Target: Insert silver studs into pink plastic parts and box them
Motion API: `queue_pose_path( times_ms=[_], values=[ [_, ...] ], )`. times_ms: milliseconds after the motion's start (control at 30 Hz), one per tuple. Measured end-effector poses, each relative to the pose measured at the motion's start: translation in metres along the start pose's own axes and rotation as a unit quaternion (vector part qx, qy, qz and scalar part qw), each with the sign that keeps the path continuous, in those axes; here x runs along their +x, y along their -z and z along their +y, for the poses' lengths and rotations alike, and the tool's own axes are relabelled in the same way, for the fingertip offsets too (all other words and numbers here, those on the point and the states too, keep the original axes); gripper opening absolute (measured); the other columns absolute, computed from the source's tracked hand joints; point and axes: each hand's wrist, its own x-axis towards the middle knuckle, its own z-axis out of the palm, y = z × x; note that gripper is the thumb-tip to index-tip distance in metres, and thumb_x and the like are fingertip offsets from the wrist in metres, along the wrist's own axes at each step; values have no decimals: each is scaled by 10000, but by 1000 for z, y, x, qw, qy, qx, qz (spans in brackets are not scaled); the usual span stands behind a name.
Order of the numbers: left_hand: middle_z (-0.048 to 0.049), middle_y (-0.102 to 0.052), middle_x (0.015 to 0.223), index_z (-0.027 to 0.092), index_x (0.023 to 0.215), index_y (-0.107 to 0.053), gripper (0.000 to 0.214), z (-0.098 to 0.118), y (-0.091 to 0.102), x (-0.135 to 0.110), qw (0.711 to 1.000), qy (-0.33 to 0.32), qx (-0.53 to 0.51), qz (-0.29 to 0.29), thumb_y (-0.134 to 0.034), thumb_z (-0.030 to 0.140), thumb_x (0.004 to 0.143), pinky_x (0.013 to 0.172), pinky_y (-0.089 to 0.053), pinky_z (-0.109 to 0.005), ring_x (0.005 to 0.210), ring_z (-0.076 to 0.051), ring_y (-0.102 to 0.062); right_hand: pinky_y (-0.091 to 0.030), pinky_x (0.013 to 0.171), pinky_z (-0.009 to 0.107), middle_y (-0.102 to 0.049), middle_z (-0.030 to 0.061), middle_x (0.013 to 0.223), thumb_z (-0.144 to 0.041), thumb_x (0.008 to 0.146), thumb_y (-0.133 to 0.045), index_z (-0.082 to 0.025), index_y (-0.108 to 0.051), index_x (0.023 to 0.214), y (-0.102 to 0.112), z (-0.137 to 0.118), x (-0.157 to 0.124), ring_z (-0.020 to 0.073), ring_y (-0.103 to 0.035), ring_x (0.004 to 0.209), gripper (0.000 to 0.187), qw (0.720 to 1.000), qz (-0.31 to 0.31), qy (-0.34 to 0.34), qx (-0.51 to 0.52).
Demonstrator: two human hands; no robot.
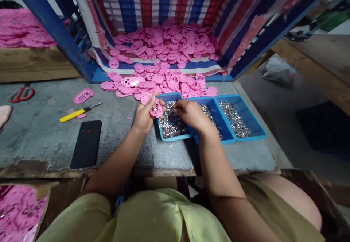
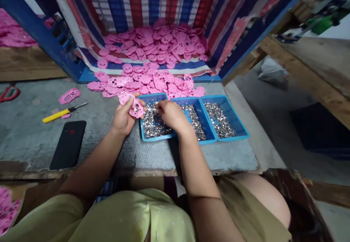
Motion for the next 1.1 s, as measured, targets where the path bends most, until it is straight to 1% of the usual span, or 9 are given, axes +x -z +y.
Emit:
queue_pose_path(
  times_ms=[200, 267, 467, 600, 733, 867, 967, 1033, 1100],
  values=[
    [3, -702, 756, 152, 1154, -630, 539, -2, -3, -6, 1000, 6, 22, -16, -864, 405, 739, 409, -491, -205, 602, -138, -681, -460, 697, 321, -719, 25, 724, -154, 859, -618, -209, -703, 810, -6, 6, -8, 173, -639, 659, 113, 981, 68, -26, 180],
    [5, -704, 754, 154, 1147, -625, 545, -5, -5, -9, 999, 17, 29, -14, -871, 401, 727, 419, -490, -201, 598, -134, -678, -437, 626, 308, -651, -15, 623, -229, 830, -675, -212, -675, 762, -4, 5, -11, 142, -580, 561, 70, 951, 100, -41, 291],
    [-5, -730, 849, 179, 1119, -617, 523, -13, -13, -20, 997, 9, 64, -31, -906, 328, 709, 537, -529, -203, 684, -129, -706, -324, 499, 255, -614, -28, 636, -374, 661, -901, -210, -691, 700, 2, -9, -21, 85, -441, 532, 269, 814, 162, -29, 557],
    [-27, -718, 909, 222, 1219, -603, 562, -12, -18, -24, 997, 3, 30, -65, -848, 458, 773, 611, -578, -265, 809, -189, -732, -247, 449, 244, -556, -51, 537, -389, 647, -936, -211, -702, 688, -1, -17, -23, 62, -357, 462, 297, 767, 146, -41, 623],
    [-43, -703, 1007, 280, 1297, -587, 605, -7, -17, -24, 994, 11, -22, -110, -814, 465, 767, 874, -628, -398, 1056, -264, -718, -233, 426, 242, -613, -42, 572, -389, 676, -936, -212, -701, 705, -4, -19, -24, 44, -288, 428, 296, 735, 139, -39, 662],
    [-46, -659, 1239, 314, 1243, -591, 518, -10, -11, -22, 991, -30, -14, -132, -833, 385, 791, 1097, -549, -465, 1244, -268, -658, -320, 463, 255, -655, -25, 661, -377, 717, -915, -227, -723, 701, -6, -24, -28, 66, -365, 473, 245, 731, 159, -30, 663],
    [-26, -599, 1384, 341, 1217, -578, 487, -17, -7, -18, 976, -127, 22, -176, -848, 293, 814, 1210, -455, -463, 1383, -245, -582, -529, 778, 345, -726, 27, 924, -358, 698, -924, -240, -757, 681, -9, -29, -30, 158, -631, 821, 205, 763, 238, -10, 601],
    [-20, -588, 1405, 349, 1221, -572, 488, -20, -6, -14, 959, -192, 51, -200, -844, 258, 827, 1224, -435, -461, 1416, -237, -557, -484, 1037, 436, -721, 44, 1088, -363, 695, -924, -247, -768, 679, -11, -31, -31, 223, -646, 1102, 195, 787, 267, -3, 557],
    [-19, -587, 1414, 351, 1237, -567, 490, -23, -4, -10, 944, -236, 78, -216, -835, 250, 839, 1229, -424, -467, 1427, -237, -546, -405, 1152, 492, -709, 50, 1173, -377, 715, -909, -247, -769, 684, -14, -31, -31, 253, -624, 1213, 194, 799, 270, -4, 537]
  ],
)
